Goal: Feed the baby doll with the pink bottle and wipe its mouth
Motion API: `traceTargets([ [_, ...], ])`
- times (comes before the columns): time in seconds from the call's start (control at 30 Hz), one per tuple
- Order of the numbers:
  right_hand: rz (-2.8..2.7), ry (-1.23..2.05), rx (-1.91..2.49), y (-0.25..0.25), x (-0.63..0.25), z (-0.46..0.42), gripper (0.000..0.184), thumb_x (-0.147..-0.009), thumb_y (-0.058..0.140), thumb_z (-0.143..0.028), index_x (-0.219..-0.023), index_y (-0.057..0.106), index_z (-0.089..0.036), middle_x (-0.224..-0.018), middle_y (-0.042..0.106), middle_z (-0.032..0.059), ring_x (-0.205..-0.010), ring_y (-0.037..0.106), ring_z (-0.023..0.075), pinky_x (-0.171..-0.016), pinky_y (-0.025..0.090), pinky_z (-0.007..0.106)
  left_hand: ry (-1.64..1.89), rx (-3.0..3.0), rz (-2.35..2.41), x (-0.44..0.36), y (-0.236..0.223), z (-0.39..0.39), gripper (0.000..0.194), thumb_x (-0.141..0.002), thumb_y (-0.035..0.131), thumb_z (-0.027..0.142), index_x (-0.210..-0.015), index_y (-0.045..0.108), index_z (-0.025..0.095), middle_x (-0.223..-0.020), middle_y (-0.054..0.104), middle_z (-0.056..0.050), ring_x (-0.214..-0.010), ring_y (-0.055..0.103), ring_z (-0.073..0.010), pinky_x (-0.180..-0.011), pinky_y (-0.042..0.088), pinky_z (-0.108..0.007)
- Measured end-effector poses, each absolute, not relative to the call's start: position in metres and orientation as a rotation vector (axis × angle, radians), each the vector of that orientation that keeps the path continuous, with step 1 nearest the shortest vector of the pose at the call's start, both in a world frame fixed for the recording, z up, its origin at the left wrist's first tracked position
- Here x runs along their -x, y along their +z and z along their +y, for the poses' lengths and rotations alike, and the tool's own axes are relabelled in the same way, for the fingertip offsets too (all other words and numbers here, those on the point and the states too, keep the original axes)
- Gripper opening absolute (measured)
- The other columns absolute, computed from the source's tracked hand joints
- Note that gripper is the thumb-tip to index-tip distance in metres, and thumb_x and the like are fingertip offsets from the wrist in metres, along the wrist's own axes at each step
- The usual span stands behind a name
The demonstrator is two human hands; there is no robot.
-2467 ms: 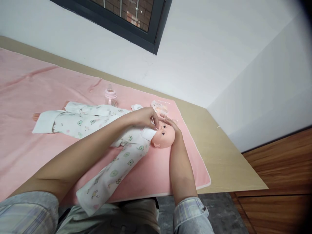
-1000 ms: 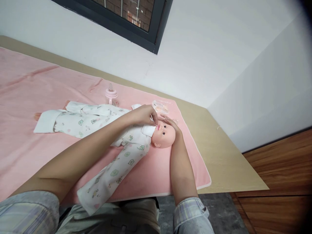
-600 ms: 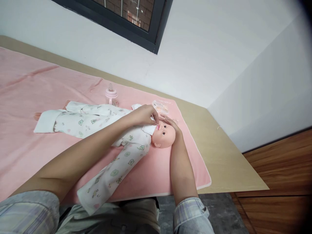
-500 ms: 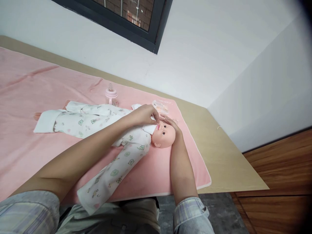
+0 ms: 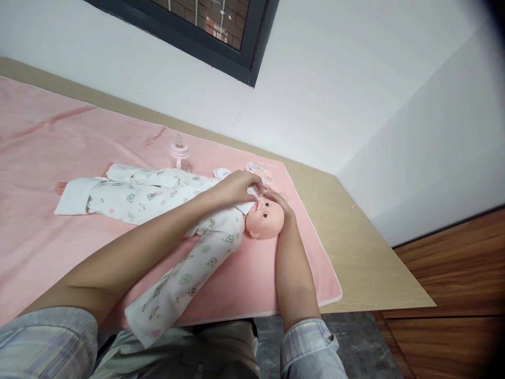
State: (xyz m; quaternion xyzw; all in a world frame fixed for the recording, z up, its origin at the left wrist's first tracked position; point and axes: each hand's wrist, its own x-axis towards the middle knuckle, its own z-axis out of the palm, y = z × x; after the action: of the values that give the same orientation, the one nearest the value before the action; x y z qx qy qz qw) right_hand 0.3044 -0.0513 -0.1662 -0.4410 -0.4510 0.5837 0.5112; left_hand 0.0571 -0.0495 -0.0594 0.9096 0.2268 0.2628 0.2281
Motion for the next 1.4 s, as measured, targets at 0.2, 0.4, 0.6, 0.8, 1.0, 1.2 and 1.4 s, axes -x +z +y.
traceTargets([
  [0.2,-1.042,1.385,1.084,-0.170,-0.304,-0.048,0.052,-0.066,0.084,-0.047,-0.112,0.068,-0.029,-0.119,0.077,0.0031,-0.134,0.061,0.0294,-0.120,0.043,0.049,0.766,-2.494,0.615,-0.059,-0.062,-0.050,0.024,-0.077,0.075,0.005,-0.099,0.075,0.015,-0.096,0.077,-0.002,-0.090,0.071,-0.0219,-0.078,0.047,-0.027],
  [0.4,-1.034,1.382,1.111,-0.167,-0.304,-0.050,0.051,-0.069,0.081,-0.047,-0.115,0.069,-0.028,-0.123,0.076,0.0041,-0.138,0.058,0.0289,-0.121,0.042,0.049,0.772,-2.491,0.622,-0.058,-0.062,-0.050,0.023,-0.078,0.073,0.005,-0.098,0.075,0.016,-0.098,0.077,-0.002,-0.091,0.071,-0.0221,-0.081,0.049,-0.028],
  [0.6,-1.032,1.387,1.112,-0.165,-0.303,-0.053,0.053,-0.068,0.082,-0.047,-0.115,0.068,-0.028,-0.124,0.075,0.0041,-0.138,0.058,0.0296,-0.123,0.041,0.049,0.771,-2.421,0.513,-0.051,-0.056,-0.046,0.020,-0.079,0.073,0.013,-0.099,0.076,0.017,-0.099,0.077,-0.002,-0.092,0.070,-0.0217,-0.084,0.050,-0.028],
  [0.8,-1.071,1.403,1.104,-0.163,-0.300,-0.056,0.053,-0.070,0.080,-0.048,-0.119,0.068,-0.029,-0.130,0.073,0.0027,-0.139,0.057,0.0294,-0.122,0.041,0.049,0.617,-2.349,0.435,-0.047,-0.049,-0.051,0.016,-0.083,0.068,0.019,-0.095,0.078,0.016,-0.099,0.078,-0.004,-0.091,0.069,-0.0213,-0.087,0.049,-0.030],
  [1.0,-1.145,1.340,1.120,-0.155,-0.296,-0.063,0.045,-0.078,0.075,-0.044,-0.120,0.067,-0.029,-0.134,0.071,0.0016,-0.140,0.056,0.0259,-0.124,0.039,0.046,0.549,-2.379,0.401,-0.044,-0.046,-0.054,0.022,-0.084,0.064,0.017,-0.097,0.082,0.019,-0.099,0.079,-0.001,-0.088,0.069,-0.0200,-0.084,0.048,-0.027],
  [1.2,-1.128,1.362,1.119,-0.152,-0.294,-0.068,0.046,-0.079,0.074,-0.040,-0.123,0.066,-0.029,-0.140,0.068,0.0026,-0.141,0.055,0.0261,-0.125,0.038,0.046,0.571,-2.385,0.439,-0.047,-0.050,-0.054,0.020,-0.084,0.067,0.020,-0.094,0.084,0.020,-0.093,0.080,-0.001,-0.085,0.070,-0.0204,-0.077,0.047,-0.026],
  [1.4,-1.092,1.403,1.098,-0.157,-0.298,-0.063,0.052,-0.077,0.075,-0.048,-0.125,0.064,-0.028,-0.143,0.066,0.0053,-0.141,0.056,0.0296,-0.122,0.041,0.051,0.578,-2.420,0.456,-0.051,-0.055,-0.054,0.019,-0.082,0.069,0.020,-0.091,0.085,0.021,-0.091,0.080,0.000,-0.083,0.070,-0.0205,-0.074,0.047,-0.026],
])
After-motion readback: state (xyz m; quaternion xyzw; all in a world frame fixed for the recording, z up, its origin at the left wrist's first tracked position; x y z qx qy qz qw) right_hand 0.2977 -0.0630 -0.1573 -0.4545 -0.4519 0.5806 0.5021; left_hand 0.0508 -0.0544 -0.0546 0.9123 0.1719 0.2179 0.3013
